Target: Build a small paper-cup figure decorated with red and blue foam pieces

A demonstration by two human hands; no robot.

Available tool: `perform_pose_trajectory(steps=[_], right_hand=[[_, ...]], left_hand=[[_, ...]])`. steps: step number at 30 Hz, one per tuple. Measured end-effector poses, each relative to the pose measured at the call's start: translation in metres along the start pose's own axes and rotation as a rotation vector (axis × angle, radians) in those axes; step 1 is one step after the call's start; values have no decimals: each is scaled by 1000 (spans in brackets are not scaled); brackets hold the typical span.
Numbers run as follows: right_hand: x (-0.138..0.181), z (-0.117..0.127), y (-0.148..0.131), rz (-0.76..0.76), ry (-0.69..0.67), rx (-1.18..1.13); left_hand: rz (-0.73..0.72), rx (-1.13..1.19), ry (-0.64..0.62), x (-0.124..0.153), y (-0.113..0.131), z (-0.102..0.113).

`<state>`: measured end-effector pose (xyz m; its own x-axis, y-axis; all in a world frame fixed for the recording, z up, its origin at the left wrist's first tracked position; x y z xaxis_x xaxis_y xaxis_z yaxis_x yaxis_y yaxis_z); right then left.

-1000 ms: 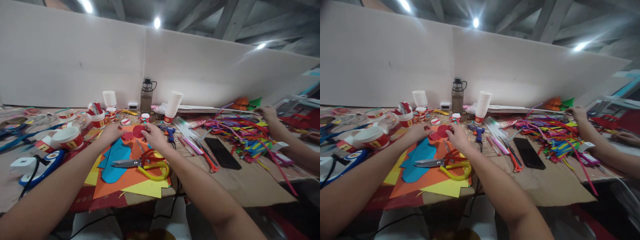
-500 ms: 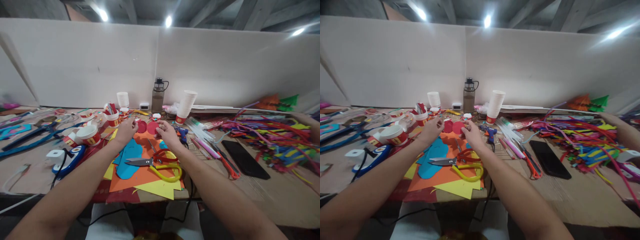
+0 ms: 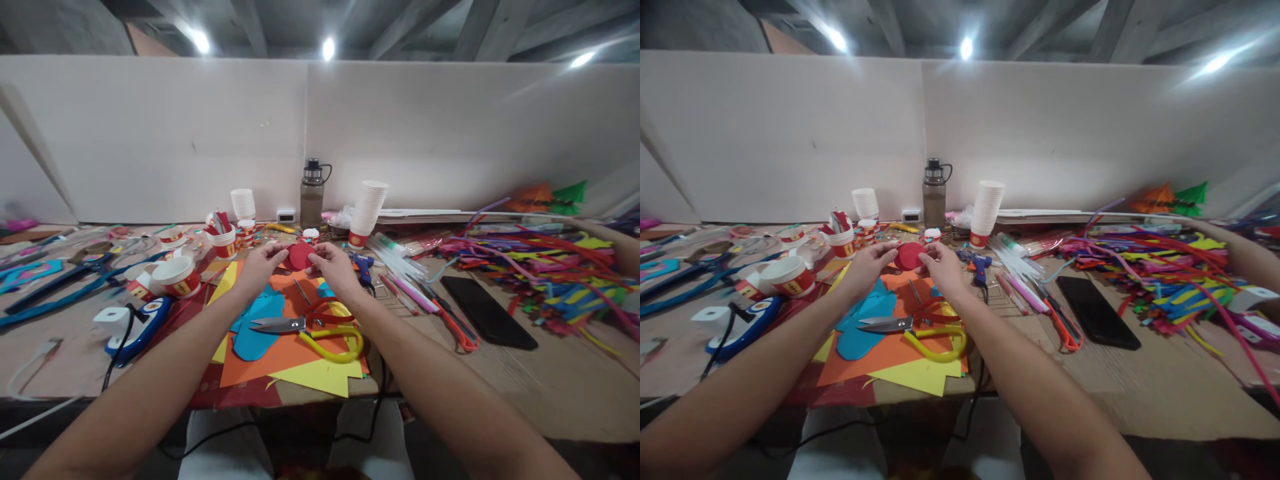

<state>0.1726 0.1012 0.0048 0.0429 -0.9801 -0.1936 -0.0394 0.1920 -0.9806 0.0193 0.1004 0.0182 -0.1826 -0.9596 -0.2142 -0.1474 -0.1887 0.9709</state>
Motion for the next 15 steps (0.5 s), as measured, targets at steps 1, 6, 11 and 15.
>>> perform_pose_trajectory(steps=[1, 6, 11, 15], right_hand=[[0, 1, 0, 6, 0, 7], [4, 4, -11, 78, 24, 85], [7, 4, -18, 112, 39, 111], [6, 5, -16, 103, 49, 166]], left_hand=[[8, 15, -11, 0, -1, -1], [23, 55, 15, 2, -1, -2], [68, 140, 50, 4, -6, -1], [56, 199, 20, 6, -6, -6]])
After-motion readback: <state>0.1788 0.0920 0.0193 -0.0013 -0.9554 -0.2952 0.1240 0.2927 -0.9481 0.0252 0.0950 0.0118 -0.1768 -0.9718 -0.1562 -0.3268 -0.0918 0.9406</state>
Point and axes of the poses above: each hand's wrist, its own x-axis away from the middle knuckle, its own z-axis out of the back of the hand, y = z × x, the point moved 10 cm from there along -x, towards the middle knuckle, and after that the axes turned 4 degrees about x, right-handed, at the moved point
